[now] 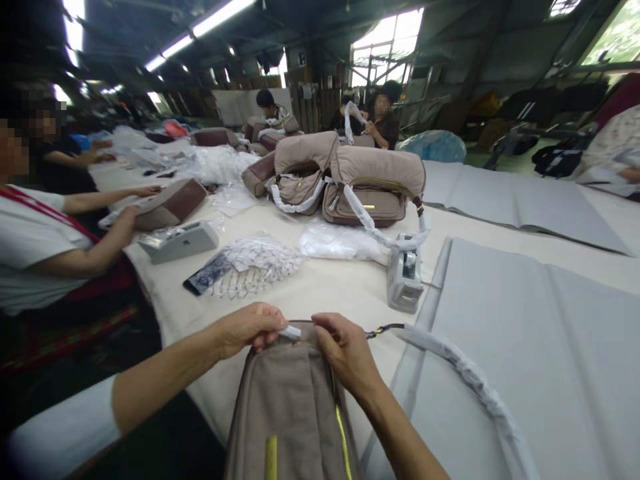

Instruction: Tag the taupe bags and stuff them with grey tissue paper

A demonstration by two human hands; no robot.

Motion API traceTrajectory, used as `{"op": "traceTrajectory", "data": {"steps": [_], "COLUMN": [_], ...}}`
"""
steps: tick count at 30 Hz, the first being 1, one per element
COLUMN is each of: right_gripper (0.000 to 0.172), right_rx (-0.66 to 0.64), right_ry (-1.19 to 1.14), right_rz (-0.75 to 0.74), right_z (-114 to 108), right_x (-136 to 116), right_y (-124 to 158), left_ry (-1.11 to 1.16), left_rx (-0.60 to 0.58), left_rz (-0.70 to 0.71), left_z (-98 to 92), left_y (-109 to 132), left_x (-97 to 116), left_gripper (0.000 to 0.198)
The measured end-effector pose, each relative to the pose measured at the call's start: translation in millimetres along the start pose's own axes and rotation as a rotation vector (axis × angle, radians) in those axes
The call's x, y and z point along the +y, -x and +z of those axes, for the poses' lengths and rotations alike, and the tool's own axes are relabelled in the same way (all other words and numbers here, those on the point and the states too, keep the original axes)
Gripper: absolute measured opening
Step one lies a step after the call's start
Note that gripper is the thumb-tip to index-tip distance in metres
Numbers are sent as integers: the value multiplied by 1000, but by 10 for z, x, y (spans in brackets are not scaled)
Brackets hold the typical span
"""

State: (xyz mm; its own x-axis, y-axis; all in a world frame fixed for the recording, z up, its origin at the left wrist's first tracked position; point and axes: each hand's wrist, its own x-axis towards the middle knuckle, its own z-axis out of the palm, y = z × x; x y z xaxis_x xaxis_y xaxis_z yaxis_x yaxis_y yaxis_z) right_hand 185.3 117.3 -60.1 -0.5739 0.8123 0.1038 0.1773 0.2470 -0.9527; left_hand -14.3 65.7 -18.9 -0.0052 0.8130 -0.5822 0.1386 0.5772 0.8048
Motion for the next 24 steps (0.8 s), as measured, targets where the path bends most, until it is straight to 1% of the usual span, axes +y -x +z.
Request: {"op": "traceTrajectory", "data": {"steps": [2, 5, 7, 8, 10, 12, 14, 16, 19, 21, 24], "right_gripper": [18, 16, 17, 20, 28, 39, 48, 55, 72, 82, 82], "right_rx": [51, 125, 126, 118, 102, 98, 82, 44, -19, -41, -21], "right_ry": [89, 206, 255, 261, 269, 311, 376, 414, 396, 354, 264], "right_rz": [-43, -108, -137, -128, -72, -16, 22, 92, 273, 411, 546], "right_z": [25, 131, 211, 242, 270, 249, 201, 160, 159, 187, 219], "right_x": [-33, -113, -148, -153, -140, -106, -73, -52, -36, -15, 47], "right_y": [37, 52, 31, 20, 28, 107, 264, 463, 730, 847, 945], "left_ry": [15, 19, 4, -8, -47, -105, -180, -268, -421, -569, -766], "left_rx": [-18, -22, -18, -15, -4, 7, 14, 15, 0, 7, 72], "left_rz": [-36, -62, -43, -23, 33, 92, 138, 177, 234, 302, 430], "left_z": [-20, -22, -17, -17, -23, -35, -47, -56, -59, -49, -8], "left_y": [-55, -77, -66, -55, -23, 19, 62, 92, 110, 114, 119], "left_x": [17, 41, 39, 30, 0, -37, -63, -61, -7, 37, 39], "left_gripper": [26, 26, 27, 27, 27, 25, 25, 27, 32, 26, 17]}}
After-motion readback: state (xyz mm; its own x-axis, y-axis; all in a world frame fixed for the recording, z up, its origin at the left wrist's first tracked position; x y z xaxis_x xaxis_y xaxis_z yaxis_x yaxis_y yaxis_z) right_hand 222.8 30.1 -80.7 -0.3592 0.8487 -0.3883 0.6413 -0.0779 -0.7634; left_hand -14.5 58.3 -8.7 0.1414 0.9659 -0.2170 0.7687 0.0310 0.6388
